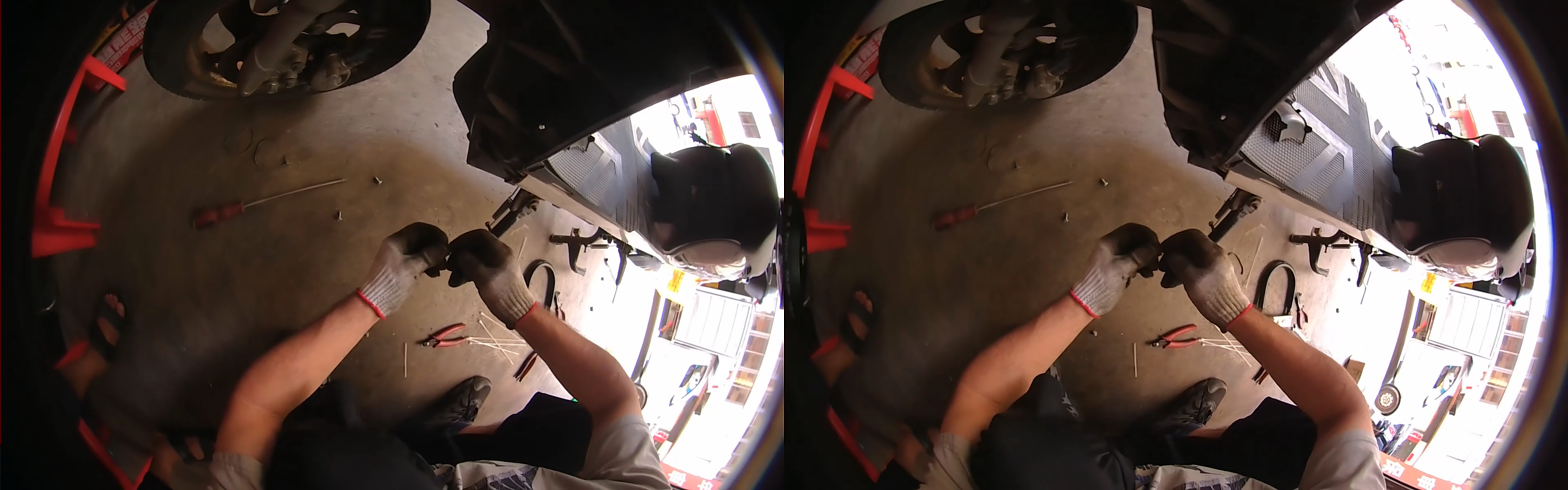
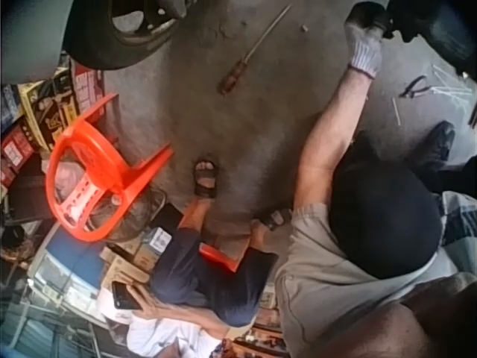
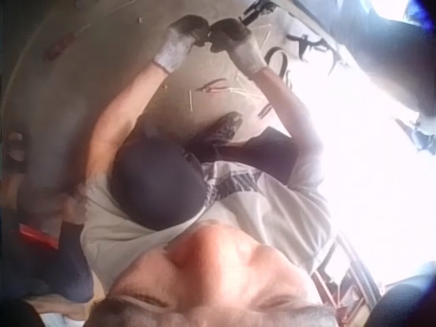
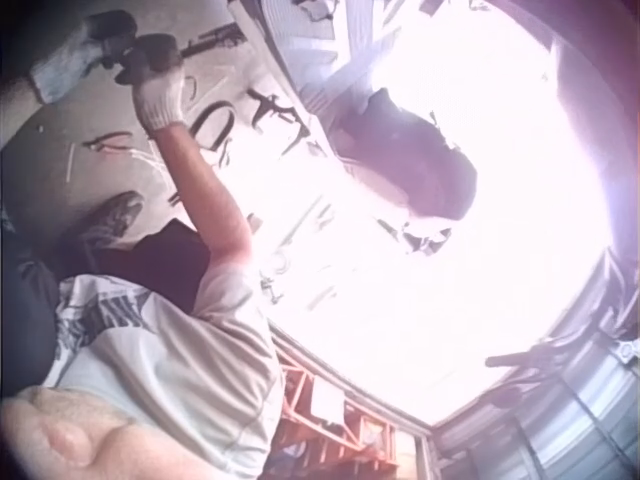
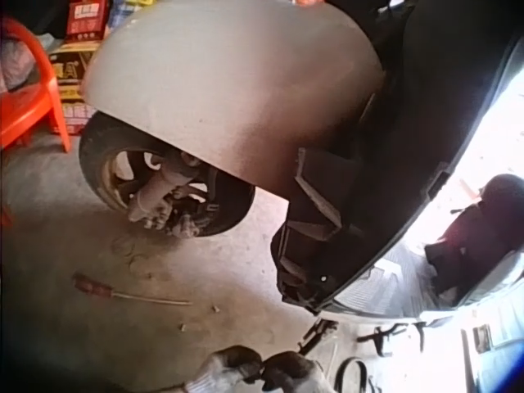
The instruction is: Repairing a motorcycle by working on the lower panel and wiring using zip ties and a screwdriver.
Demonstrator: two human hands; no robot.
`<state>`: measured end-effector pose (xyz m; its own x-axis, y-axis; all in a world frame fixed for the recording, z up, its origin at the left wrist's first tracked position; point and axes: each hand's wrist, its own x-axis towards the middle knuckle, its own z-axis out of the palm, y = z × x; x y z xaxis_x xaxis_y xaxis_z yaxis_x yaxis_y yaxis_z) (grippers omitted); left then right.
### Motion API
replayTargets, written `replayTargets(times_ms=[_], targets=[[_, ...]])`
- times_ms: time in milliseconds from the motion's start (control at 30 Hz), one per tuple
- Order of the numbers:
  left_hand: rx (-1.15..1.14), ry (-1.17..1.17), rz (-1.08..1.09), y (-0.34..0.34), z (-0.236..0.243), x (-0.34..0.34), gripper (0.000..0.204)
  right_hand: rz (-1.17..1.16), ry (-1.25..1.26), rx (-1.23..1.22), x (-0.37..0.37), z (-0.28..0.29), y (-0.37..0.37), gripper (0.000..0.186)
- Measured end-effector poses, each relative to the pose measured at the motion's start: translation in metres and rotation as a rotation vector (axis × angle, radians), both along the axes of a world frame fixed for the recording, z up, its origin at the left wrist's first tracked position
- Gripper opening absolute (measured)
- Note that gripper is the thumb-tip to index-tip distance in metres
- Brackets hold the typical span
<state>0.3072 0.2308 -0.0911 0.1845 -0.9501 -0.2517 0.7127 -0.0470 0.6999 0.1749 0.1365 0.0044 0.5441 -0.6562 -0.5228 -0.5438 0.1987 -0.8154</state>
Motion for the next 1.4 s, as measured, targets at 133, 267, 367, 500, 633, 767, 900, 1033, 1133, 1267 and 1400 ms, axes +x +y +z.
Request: replayTargets(times_ms=[133,267,367,500,633,767,900,1033,1133,1267,1400], targets=[[-0.013,-0.196,0.003,0.000,-0.001,-0.001,0.013,0.022,-0.013,-0.007,0.002,0.000,0.003,0.017],[-0.057,-0.368,0.035,-0.002,-0.003,-0.002,0.009,0.050,0.029,-0.060,0.006,0.001,0.007,0.017],[-0.072,-0.462,0.105,-0.006,-0.001,-0.004,0.009,0.029,0.017,-0.056,0.009,0.001,0.005,0.017],[-0.044,-0.226,0.147,-0.018,0.008,0.000,0.012,-0.055,-0.025,0.055,0.007,0.004,-0.011,0.020],[-0.098,-0.347,0.212,-0.035,0.015,0.019,0.016,-0.317,-0.111,0.241,-0.003,0.015,-0.028,0.025],[-0.127,-0.235,0.162,-0.052,0.019,0.034,0.020,0.264,0.204,-0.482,-0.008,0.036,-0.037,0.039],[-0.150,-0.212,0.148,-0.073,0.021,0.037,0.020,0.180,0.262,-0.763,0.002,0.048,-0.044,0.030],[-0.372,-0.617,0.329,-0.087,0.022,0.033,0.016,0.332,0.497,-1.319,0.017,0.040,-0.054,0.010],[-0.251,-0.303,0.216,-0.088,0.025,0.028,0.013,0.275,0.525,-1.264,0.019,0.027,-0.054,0.006],[-0.212,-0.194,0.169,-0.087,0.031,0.022,0.012,0.427,0.762,-1.253,0.007,0.024,-0.057,0.008],[-0.230,-0.339,0.232,-0.090,0.037,0.019,0.018,0.326,0.451,-1.317,0.000,0.016,-0.061,0.009]])
